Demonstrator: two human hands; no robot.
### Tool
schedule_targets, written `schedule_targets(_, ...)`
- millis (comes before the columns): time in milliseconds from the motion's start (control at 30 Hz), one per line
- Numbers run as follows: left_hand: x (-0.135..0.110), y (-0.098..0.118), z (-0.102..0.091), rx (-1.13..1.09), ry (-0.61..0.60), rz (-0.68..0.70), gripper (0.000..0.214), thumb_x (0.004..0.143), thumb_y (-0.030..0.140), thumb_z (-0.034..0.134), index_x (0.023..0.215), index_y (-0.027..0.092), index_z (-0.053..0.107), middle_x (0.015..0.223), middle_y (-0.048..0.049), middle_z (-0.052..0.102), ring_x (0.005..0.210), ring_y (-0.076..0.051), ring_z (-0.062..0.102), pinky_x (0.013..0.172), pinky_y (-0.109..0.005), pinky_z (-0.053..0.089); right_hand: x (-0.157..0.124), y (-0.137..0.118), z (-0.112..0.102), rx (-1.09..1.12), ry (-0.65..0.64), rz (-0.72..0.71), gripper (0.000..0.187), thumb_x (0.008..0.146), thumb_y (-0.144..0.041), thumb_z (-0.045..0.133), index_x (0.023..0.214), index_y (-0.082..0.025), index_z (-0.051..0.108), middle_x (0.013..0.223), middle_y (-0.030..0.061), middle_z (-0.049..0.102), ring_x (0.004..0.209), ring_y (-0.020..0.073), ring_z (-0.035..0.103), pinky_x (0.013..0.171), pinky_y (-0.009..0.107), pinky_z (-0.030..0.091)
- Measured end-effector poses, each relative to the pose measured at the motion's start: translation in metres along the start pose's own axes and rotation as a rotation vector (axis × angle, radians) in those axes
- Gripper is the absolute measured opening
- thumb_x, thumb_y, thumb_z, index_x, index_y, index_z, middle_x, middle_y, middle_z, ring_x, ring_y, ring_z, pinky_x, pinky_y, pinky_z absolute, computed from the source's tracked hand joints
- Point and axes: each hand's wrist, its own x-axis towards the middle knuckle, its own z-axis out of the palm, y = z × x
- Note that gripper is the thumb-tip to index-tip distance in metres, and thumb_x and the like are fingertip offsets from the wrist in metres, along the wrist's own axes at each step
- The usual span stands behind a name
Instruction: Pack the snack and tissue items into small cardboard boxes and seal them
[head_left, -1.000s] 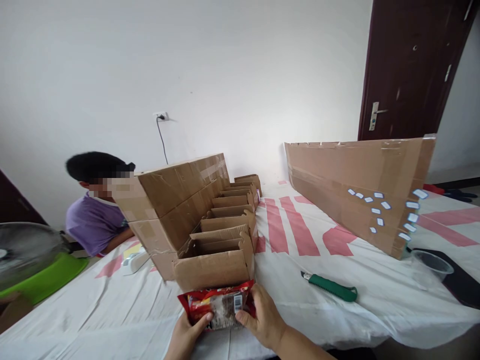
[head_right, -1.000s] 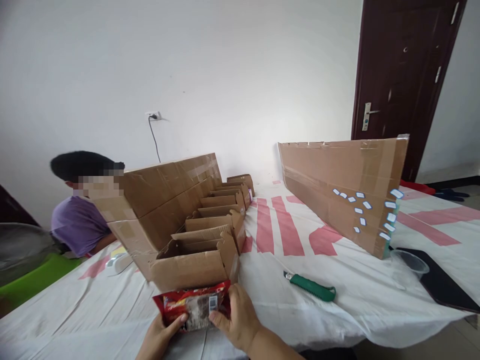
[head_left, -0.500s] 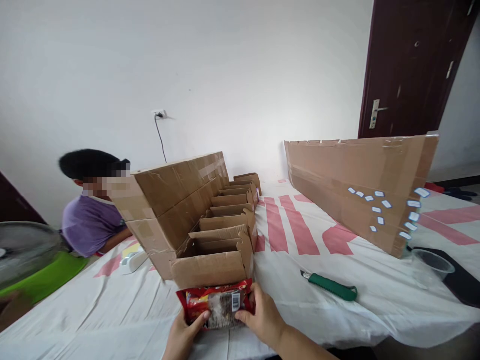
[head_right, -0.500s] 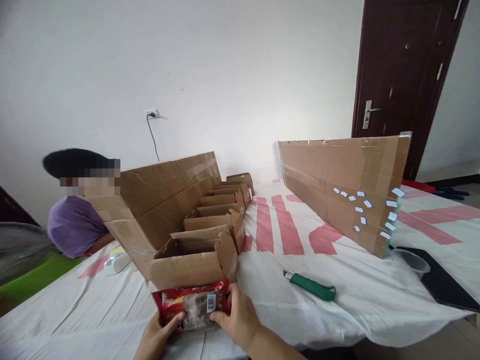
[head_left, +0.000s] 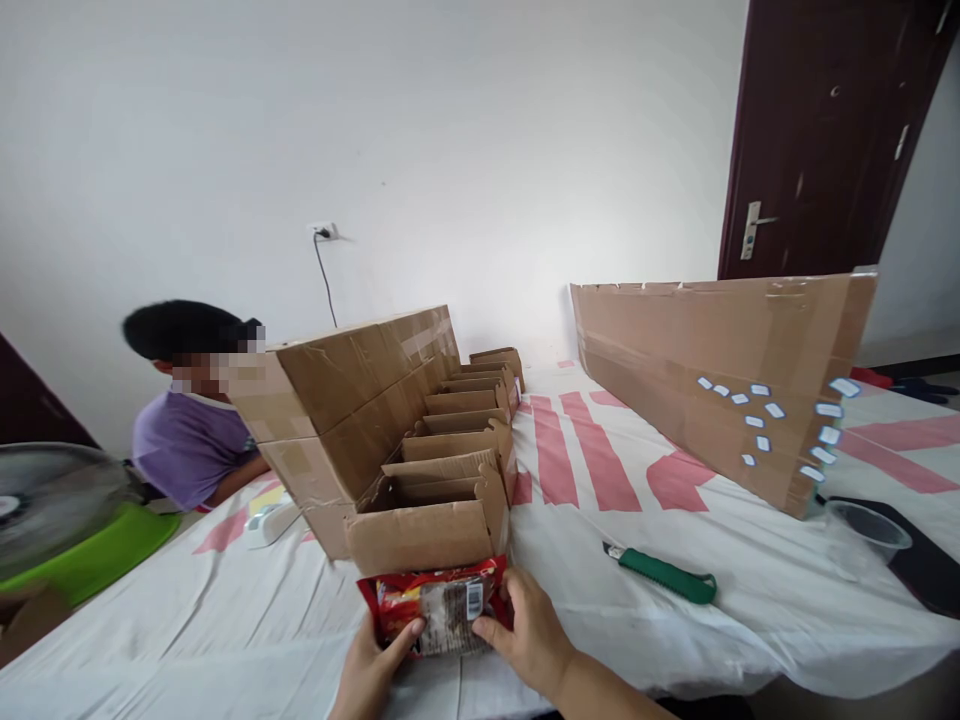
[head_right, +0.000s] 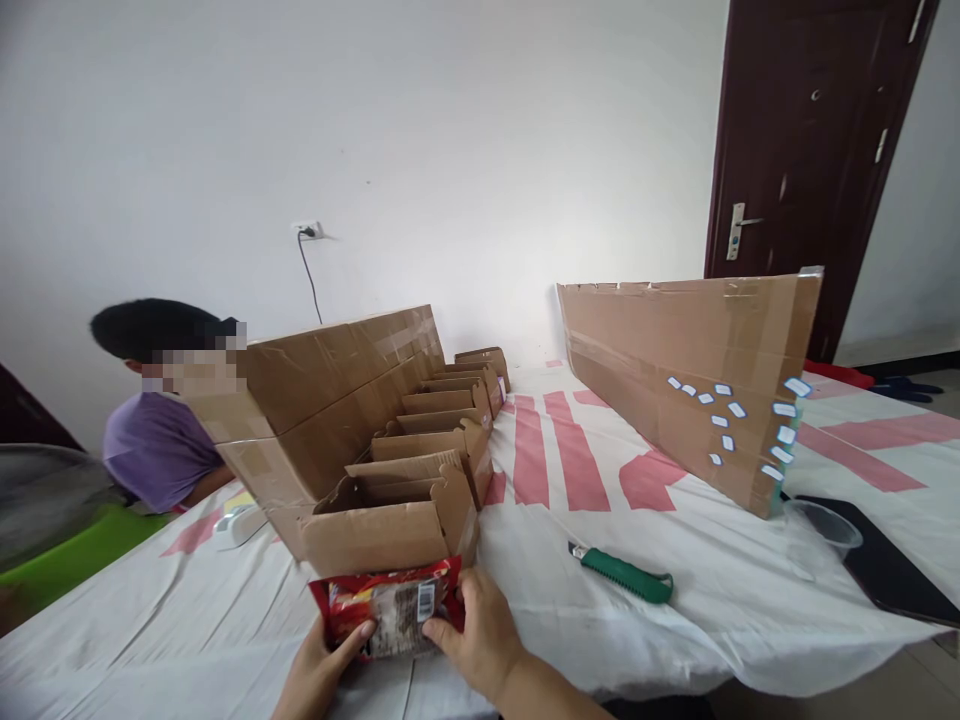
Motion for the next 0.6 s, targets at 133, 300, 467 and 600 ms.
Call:
schedule_targets(133,0.001,-0.008,0.001,0.052,0.056,0.067,0.069,0.057,0.058,0.072,0.108,0.014,0.054,0.095,-0.0108,0.070,0.090,-0.033,0.067,0.081,-0.044,0.055,0.001,0.002,0.002,-0.020,0.008,0.006,0.036,0.075,-0.030,0.070,0.107,-0.019,0.059,0.099,0.0069,0.062,0.091,0.0225,0.057,0.081,0.034,0.045)
schedule_targets(300,-0.018,-0.016,0.010,0.347,0.383,0.467,0.087,0.065,0.054,0.069,0.136,0.017,0.035,0.140,-0.0210,0.042,0.128,-0.040,0.043,0.105,-0.055,0.036,0.003,0.002,0.003,-0.063,0.028,0.149,0.026,0.072,-0.026,0.072,0.093,-0.018,0.060,0.089,0.0053,0.065,0.083,0.0221,0.059,0.074,0.032,0.045)
schedule_targets(467,-0.044,-0.016,0.036,0.717,0.298,0.732,0.078,0.074,0.039,0.067,0.143,0.029,0.032,0.159,-0.0109,0.012,0.145,-0.039,0.007,0.113,-0.060,0.017,0.001,0.002,0.004,-0.078,0.014,0.108,0.023,0.076,-0.030,0.069,0.092,-0.019,0.057,0.089,0.0053,0.065,0.083,0.0223,0.059,0.074,0.033,0.045)
schedule_targets(600,-0.038,-0.016,0.049,0.793,0.251,0.670,0.061,0.080,0.029,0.060,0.138,0.030,0.044,0.161,-0.0012,0.003,0.145,-0.039,0.003,0.112,-0.061,0.022,-0.001,0.010,0.009,-0.106,0.068,0.038,0.016,0.083,-0.029,0.059,0.095,-0.020,0.054,0.095,0.0069,0.064,0.089,0.0232,0.059,0.079,0.034,0.047)
